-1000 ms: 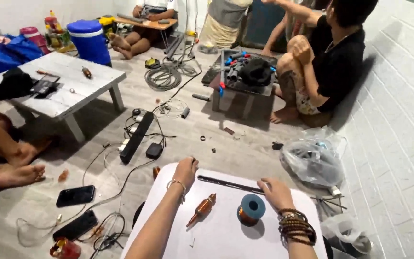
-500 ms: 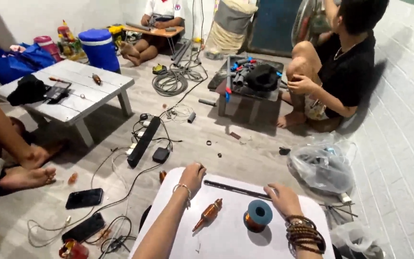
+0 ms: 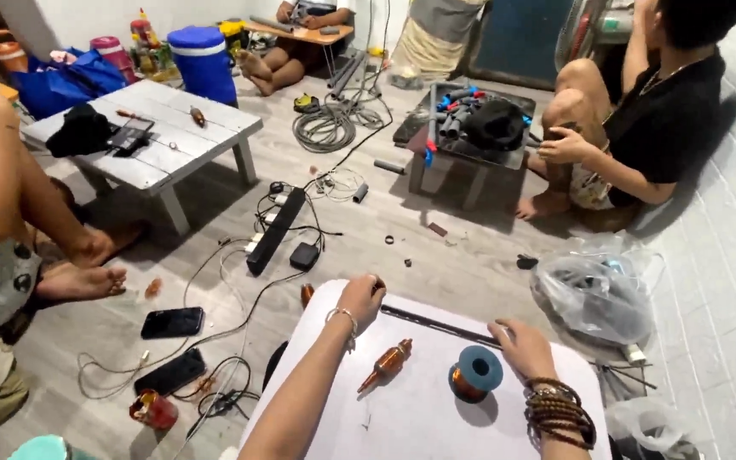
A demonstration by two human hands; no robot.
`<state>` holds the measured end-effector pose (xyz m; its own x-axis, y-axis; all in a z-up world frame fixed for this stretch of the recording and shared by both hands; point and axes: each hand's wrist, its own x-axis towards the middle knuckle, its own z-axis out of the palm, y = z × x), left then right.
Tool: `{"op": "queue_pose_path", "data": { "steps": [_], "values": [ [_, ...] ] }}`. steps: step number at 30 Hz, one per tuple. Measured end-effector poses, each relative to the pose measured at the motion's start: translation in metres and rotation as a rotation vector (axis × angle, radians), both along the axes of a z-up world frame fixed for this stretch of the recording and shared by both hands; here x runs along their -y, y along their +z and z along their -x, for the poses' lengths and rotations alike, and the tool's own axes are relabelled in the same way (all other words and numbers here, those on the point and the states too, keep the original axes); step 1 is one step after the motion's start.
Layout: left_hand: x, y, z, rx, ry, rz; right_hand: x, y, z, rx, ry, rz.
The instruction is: A person is manually winding copper wire around the poles of a small electric motor rotor while sitting on the floor.
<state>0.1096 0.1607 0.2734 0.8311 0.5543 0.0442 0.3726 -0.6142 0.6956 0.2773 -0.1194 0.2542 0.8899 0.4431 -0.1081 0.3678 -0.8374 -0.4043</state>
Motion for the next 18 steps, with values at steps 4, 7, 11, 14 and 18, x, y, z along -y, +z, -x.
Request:
{"op": "queue_pose_path", "data": {
  "steps": [4, 7, 11, 14, 18],
  "values": [
    [-0.003, -0.01, -0.004, 0.049, 0.003, -0.011, 0.001, -0.004, -0.002, 0.023, 0.009, -0.011],
    [-0.015, -0.026, -0.011, 0.055, -0.034, -0.054, 0.004, -0.018, -0.018, 0.048, 0.044, 0.028],
    [-0.017, -0.033, -0.015, 0.019, -0.041, -0.004, 0.007, -0.031, -0.023, 0.065, 0.07, 0.052],
    [-0.02, -0.036, -0.015, 0.025, -0.091, -0.101, 0.009, -0.032, -0.024, 0.093, 0.099, 0.053],
    [-0.023, -0.048, -0.02, 0.034, -0.103, -0.138, 0.011, -0.035, -0.026, 0.096, 0.103, 0.052]
  ]
}}
